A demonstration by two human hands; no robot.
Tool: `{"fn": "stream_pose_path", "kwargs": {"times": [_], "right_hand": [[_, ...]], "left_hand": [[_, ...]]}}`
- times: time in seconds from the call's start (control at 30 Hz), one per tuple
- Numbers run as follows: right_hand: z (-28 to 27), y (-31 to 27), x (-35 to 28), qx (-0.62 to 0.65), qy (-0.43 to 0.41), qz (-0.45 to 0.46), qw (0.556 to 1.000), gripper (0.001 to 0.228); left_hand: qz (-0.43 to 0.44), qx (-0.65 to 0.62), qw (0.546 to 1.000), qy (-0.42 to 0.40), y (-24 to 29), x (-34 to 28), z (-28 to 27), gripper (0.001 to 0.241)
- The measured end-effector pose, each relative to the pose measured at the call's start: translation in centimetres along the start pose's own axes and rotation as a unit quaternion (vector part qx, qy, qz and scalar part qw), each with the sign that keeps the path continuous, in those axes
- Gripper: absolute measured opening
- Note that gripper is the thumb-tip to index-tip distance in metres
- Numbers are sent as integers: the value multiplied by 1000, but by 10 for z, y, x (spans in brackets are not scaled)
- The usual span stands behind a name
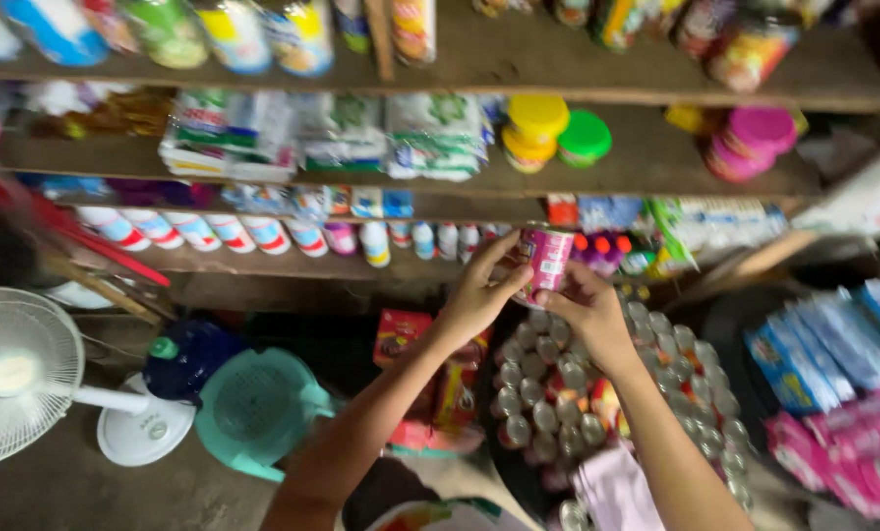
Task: Cleaning individual canned goods with a cloth and placing them neatly on a grocery store shelf.
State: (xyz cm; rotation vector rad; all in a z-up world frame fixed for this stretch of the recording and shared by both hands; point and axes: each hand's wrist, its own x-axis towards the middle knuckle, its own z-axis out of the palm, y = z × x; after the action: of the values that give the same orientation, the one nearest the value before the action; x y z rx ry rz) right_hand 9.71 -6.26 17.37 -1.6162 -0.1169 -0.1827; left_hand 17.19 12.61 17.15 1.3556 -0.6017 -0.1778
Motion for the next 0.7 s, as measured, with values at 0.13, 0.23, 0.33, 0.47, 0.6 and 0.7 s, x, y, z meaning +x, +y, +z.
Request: {"fn": "stream_pose_path", "kwargs": {"times": [0.13,0.23,0.33,0.47,0.6,0.7], "right_hand": [[42,-38,59,45,-25,13,999,49],[74,-67,102,-15,-24,10,1000,46],[109,-100,149,-60,-11,-34,998,44],[159,-188,205,-84,4,-143,986,45],[188,-261,257,-79,20,-227,971,50],[205,-318,299,-59,17,-328,943,52]], "left_hand": [[133,62,989,32,34,25,-52,57],[124,37,991,34,63,48,-96,57],[151,48,986,41,104,76,-151,51],[261,155,944,129,183,130,-230,39],[379,192,892,158,276,197,-289,32],[452,293,817,205,331,256,-320,24]]}}
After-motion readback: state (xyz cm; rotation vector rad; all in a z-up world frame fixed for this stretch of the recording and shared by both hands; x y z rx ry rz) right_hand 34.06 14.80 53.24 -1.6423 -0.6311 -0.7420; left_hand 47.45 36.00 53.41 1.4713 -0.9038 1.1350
